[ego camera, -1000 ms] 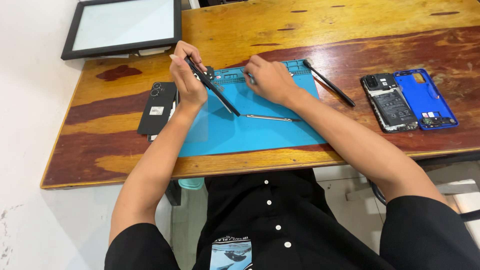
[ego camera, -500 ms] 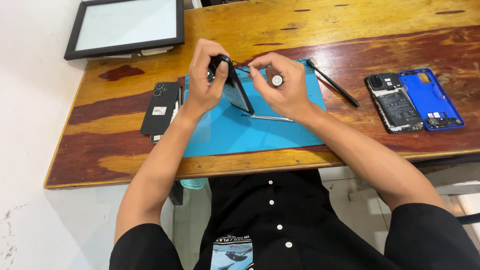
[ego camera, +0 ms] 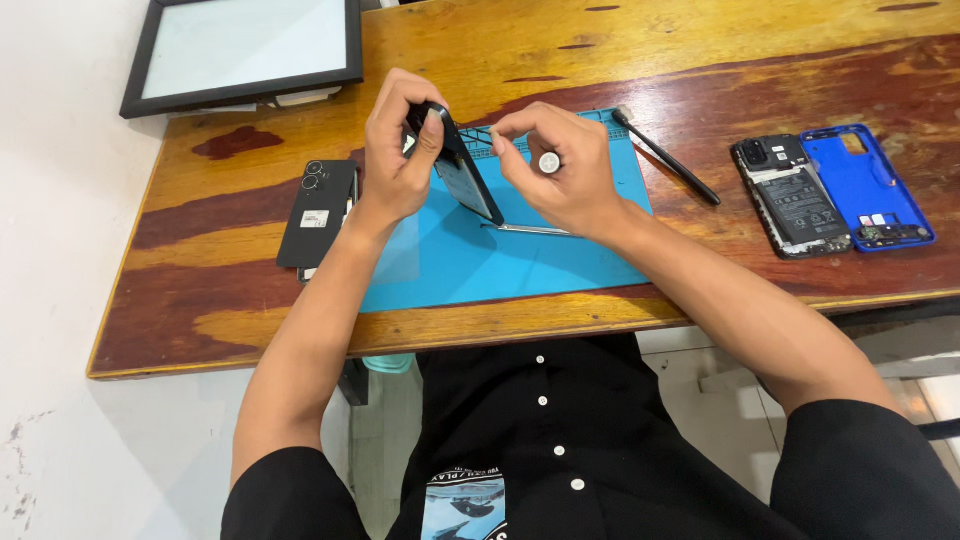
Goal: The person uses a screwdriver to remove screws from a disassembled smartphone placed on a blue mat. They then use tweezers to lift and remove small internal components, placing them on the mat. The person continues to remove additional screws and components from the phone.
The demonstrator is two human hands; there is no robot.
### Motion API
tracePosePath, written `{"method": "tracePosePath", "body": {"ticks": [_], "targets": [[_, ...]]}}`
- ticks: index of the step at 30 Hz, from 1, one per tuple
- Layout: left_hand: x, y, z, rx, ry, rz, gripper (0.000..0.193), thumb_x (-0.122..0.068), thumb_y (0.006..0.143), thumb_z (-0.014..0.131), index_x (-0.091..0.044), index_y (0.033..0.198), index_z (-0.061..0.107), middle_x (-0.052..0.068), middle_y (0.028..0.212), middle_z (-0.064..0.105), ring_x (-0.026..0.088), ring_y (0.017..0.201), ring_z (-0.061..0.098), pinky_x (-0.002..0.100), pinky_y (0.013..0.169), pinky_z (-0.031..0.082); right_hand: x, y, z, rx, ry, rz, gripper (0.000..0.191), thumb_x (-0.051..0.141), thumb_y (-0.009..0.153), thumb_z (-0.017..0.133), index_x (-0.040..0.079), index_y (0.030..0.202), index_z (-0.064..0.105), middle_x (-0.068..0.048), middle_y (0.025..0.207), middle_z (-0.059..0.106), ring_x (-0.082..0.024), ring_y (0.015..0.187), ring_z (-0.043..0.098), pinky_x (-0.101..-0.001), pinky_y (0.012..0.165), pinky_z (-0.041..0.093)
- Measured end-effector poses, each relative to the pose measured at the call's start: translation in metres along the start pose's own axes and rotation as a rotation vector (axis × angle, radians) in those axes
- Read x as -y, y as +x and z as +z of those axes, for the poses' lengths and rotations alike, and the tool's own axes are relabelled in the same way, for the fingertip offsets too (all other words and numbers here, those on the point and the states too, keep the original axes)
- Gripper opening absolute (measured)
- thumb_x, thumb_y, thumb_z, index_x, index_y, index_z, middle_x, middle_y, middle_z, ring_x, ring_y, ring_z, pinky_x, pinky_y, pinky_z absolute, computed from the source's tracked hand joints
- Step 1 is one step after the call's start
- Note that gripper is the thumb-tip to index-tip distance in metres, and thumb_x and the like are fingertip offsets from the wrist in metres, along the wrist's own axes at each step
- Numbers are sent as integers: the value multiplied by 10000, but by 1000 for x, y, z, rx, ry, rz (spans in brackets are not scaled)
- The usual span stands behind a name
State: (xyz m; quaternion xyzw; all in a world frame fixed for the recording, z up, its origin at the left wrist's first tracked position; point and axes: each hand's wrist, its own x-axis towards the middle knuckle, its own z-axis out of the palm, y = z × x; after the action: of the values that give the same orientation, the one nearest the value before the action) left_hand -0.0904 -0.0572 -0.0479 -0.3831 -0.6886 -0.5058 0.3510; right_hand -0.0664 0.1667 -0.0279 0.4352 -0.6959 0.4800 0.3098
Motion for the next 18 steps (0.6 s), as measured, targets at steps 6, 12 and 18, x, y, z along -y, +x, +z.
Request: {"method": "tracePosePath", "body": {"ticks": [6,12,18], "targets": [[-4,1,1,-7,38,10,255,-272,1126,622,-20,1101,599,80,1043,546,180,924,537,271,780,440,0,1,-1,2,-13,-1,56,-13,982,738,5,1009,692,-58,879,705,-86,677,583,-240,587,403],[-9,3,1,4,54,19,217,-245,1113,647,-30,1103,622,80,1026,558,188,911,561,278,765,451,0,1,-3,7,-26,19,56,-9,972,748,3,992,697,-52,844,689,-80,622,520,-248,558,360],[-14,4,3,12,100,59,171,-210,1088,682,-42,1106,656,91,1008,593,213,914,592,315,796,472,-2,1,-3,21,0,25,52,19,1007,734,-6,1045,710,-49,869,704,-65,587,502,-245,528,341]]}}
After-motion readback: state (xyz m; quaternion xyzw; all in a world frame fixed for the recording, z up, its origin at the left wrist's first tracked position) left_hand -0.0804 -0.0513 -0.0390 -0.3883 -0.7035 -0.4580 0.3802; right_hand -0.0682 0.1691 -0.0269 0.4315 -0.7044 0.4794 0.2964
